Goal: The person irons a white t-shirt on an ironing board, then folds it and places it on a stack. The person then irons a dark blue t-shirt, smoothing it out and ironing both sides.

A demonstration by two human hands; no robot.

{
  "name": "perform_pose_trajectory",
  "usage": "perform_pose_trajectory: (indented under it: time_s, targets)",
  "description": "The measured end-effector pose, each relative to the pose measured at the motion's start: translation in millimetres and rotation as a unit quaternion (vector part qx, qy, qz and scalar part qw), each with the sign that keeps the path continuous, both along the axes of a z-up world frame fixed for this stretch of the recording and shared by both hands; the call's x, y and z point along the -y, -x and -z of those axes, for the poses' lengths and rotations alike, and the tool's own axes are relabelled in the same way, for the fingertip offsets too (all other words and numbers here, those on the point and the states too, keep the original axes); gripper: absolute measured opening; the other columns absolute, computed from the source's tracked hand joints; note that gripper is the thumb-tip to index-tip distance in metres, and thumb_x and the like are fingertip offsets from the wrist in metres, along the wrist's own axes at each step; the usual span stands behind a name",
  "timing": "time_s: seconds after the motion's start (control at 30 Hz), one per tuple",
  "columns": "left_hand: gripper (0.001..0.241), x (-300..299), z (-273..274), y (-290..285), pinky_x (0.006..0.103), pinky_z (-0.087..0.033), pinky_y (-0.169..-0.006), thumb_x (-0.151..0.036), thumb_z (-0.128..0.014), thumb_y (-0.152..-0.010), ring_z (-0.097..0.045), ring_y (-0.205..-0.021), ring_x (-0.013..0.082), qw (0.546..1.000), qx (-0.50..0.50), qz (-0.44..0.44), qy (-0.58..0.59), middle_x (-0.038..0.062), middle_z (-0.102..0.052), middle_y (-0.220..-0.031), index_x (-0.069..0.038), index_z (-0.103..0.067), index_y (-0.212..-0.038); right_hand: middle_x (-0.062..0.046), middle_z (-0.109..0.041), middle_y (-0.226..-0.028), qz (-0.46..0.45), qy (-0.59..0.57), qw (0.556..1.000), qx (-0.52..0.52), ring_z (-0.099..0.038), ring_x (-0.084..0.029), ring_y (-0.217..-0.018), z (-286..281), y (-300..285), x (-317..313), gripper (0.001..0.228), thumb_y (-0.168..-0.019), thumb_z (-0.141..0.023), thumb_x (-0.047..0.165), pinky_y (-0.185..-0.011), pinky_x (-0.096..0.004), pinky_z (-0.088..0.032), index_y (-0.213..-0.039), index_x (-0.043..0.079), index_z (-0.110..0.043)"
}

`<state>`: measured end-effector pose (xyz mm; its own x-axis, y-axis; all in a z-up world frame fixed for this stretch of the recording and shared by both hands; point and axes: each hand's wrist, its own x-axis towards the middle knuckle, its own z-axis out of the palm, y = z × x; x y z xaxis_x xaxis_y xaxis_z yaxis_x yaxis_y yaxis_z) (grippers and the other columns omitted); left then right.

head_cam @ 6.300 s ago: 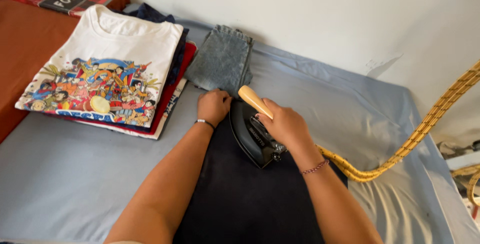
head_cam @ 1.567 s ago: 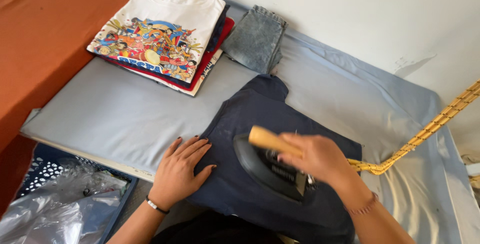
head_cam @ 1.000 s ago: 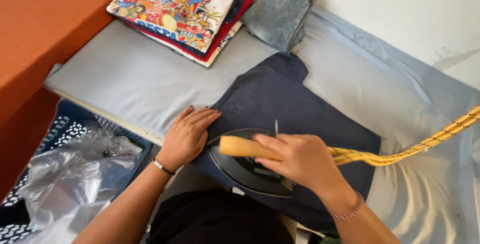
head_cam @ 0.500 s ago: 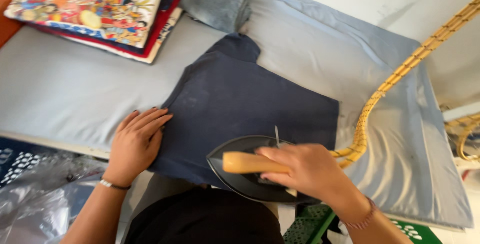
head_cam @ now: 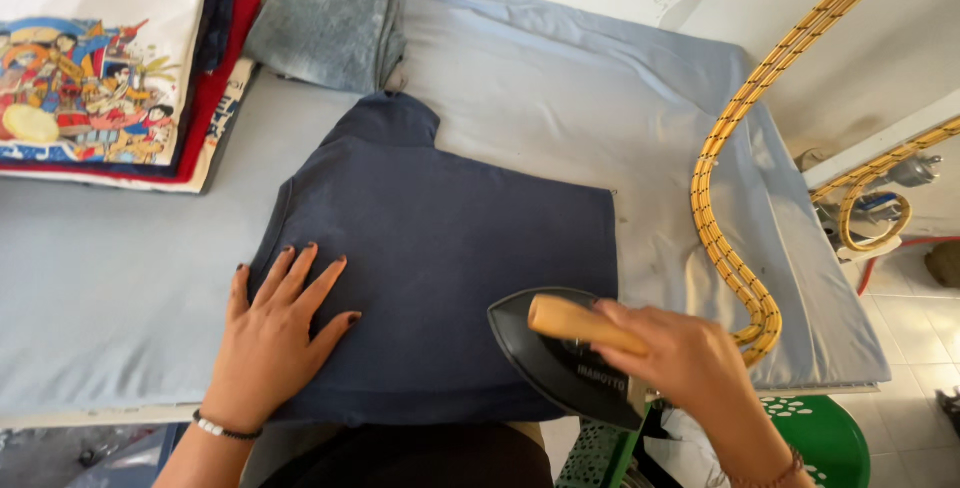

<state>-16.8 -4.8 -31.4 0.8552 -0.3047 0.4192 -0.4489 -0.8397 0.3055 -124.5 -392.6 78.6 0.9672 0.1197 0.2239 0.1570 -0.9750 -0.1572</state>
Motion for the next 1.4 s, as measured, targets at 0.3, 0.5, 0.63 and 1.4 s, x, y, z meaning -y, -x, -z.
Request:
perform_pose_trajectory:
  time_s: [0.3, 0.5, 0.63, 1.4]
  targets:
    - [0.061, -2, 3, -1, 0.0561, -0.026, -0.117, -0.048, -0.068, -0.079, -0.046, -0.139, 0.0268, 1.0, -0.016, -0.006, 0.009, 0.009, -0.056, -0.144, -0.023, -0.062, -0.134, -0.01, -0.077, -0.091, 0.224, 0.033, 0.974, 0.01, -0.074, -0.031, -0.082, 6, -102, 67, 0.047, -0.079, -0.078, 0.049, -0.071, -0.043, -0.056, -0.121, 0.027, -0.076]
    - [0.061, -2, 6, -1, 0.0556, -0.025, -0.117, -0.049, -0.067, -0.08, -0.045, -0.139, 0.0272, 1.0, -0.012, -0.006, 0.022, 0.009, -0.056, -0.145, -0.022, -0.062, -0.135, -0.011, -0.076, -0.094, 0.211, 0.053, 0.976, 0.004, -0.073, -0.034, -0.087, 3, -132, 93, 0.047, -0.085, -0.077, 0.05, -0.076, -0.045, -0.056, -0.124, 0.025, -0.075]
    - [0.062, -2, 8, -2, 0.055, -0.024, -0.117, -0.049, -0.067, -0.079, -0.045, -0.139, 0.0271, 1.0, -0.016, -0.009, 0.017, 0.009, -0.055, -0.145, -0.023, -0.061, -0.135, -0.006, -0.078, -0.1, 0.082, 0.001, 0.996, 0.016, -0.074, -0.031, -0.086, 4, -125, 94, 0.051, -0.073, -0.081, 0.048, -0.074, -0.042, -0.057, -0.116, 0.023, -0.076]
    - [0.067, 1, 4, -6, 0.0572, -0.021, -0.114, -0.046, -0.072, -0.074, -0.04, -0.139, 0.0268, 0.999, -0.04, -0.009, 0.026, 0.006, -0.053, -0.148, -0.024, -0.062, -0.137, -0.007, -0.079, -0.094, -0.028, 0.017, 0.999, 0.029, -0.074, -0.027, -0.077, -1, -201, -16, 0.047, -0.075, -0.08, 0.048, -0.07, -0.038, -0.057, -0.113, 0.02, -0.078]
